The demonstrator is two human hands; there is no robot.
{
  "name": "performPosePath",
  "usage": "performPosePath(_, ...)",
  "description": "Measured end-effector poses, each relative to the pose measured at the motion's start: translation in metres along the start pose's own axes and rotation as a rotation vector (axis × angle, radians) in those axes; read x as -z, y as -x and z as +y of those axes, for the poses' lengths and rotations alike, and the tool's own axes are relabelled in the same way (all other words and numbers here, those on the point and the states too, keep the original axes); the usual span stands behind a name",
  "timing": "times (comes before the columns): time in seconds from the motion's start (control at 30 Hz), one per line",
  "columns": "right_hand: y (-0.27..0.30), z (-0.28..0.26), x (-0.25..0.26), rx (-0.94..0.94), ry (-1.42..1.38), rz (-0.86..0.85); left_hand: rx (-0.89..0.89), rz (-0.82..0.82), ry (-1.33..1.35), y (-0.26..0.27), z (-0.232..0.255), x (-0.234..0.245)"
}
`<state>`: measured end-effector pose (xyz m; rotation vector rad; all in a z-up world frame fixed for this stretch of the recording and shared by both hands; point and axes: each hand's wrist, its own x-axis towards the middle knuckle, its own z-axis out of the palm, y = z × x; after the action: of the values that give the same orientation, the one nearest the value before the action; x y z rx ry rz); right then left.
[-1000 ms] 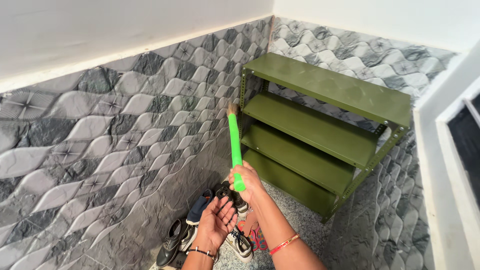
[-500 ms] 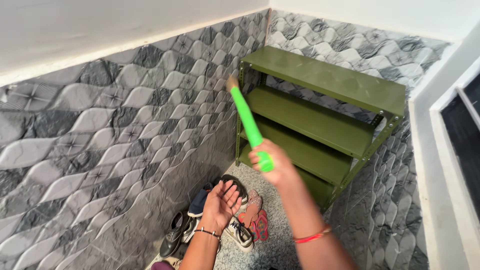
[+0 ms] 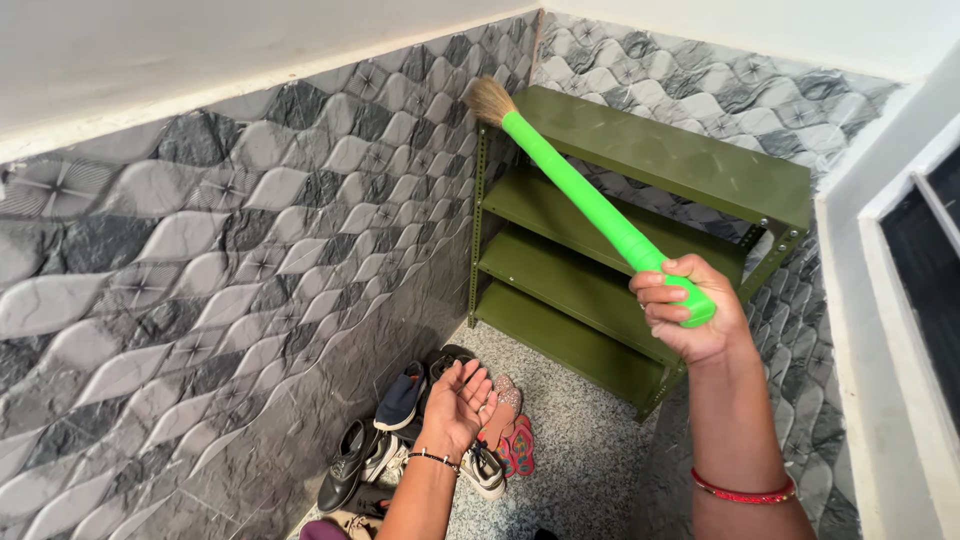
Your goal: The person uses a broom to sweep dust off the shelves of a green metal shoe rack and the surrounding floor area. They systematically clean each shelf from top to bottom and then sweep the floor beneath the rack.
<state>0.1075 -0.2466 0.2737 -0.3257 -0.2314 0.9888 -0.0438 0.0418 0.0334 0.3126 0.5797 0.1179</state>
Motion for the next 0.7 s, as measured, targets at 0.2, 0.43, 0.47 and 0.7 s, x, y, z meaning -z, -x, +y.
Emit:
performPosePath(0.2,0.007,0.003,-0.010,0.029,0.027,-0.075,0.009,-0.019,0.017,-0.015,0.009,-0.005)
performPosePath(0.43,-0.030,-0.017,-0.015,0.080,0.081,-0.084,-0.020,-0.078,0.007,-0.021,0.030,-0.054)
performPosePath(0.47,-0.044,-0.021,-0.011,0.067,0.098,-0.082,-0.023,-0.100,-0.001,-0.021,0.032,-0.065)
performPosePath(0.7,-0.164,-0.043,0.065,0.029,0.186,0.148,-0.039,-0.182,-0.036,-0.023,0.031,-0.129)
